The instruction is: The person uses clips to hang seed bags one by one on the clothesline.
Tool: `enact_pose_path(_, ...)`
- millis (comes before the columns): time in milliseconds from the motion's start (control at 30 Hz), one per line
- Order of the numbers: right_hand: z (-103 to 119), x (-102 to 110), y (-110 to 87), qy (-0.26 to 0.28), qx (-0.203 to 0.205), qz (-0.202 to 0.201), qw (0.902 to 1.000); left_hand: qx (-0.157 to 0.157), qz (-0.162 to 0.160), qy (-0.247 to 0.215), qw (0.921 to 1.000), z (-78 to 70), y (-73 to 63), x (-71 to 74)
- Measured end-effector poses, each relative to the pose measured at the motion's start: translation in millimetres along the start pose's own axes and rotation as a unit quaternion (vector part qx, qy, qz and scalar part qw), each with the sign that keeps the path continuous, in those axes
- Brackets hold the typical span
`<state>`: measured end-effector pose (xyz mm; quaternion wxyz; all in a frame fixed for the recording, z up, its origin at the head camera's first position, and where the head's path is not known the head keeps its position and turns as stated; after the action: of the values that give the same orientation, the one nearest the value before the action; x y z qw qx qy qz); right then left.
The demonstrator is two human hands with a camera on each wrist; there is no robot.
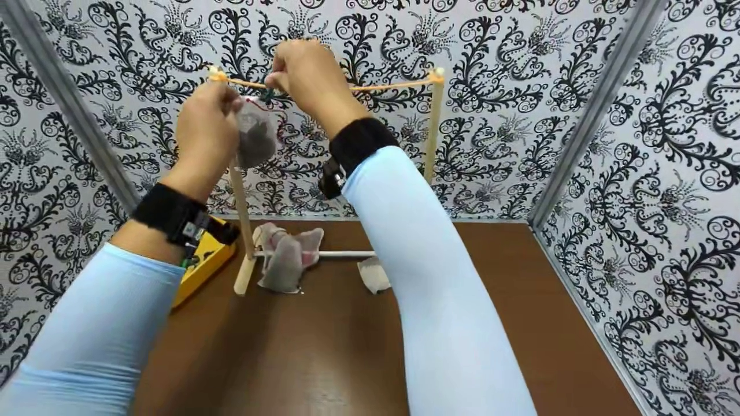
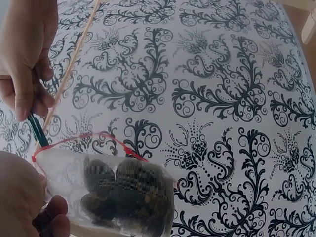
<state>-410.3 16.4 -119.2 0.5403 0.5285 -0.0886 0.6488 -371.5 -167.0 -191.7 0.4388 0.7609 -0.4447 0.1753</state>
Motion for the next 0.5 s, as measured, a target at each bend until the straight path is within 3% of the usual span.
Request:
enact_pose_path(200, -1.2, -3.2, -4.9, 0.065, -0.017, 0.017, 0.9976, -0.007, -0.009, -0.008, 0.9999, -3.4, -2.7, -0.6)
enact_pose_path(500, -1.7, -12.0, -8.6, 0.003, -0.019, 0.061, 0.9979, -0.035, -0.023, 0.003, 0.9991, -4.6, -4.6, -4.9)
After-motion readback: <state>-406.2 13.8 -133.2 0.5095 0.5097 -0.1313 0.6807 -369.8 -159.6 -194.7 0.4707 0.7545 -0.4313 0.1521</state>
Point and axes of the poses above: each hand's wrist, its own y-axis towards the middle knuckle, its own x-axis out of the back of the hand, z = x × y, the point moved 3 cm from there along y, towards the middle knuckle, and after that the axes turned 1 degree about x, right-handed, at the moved point
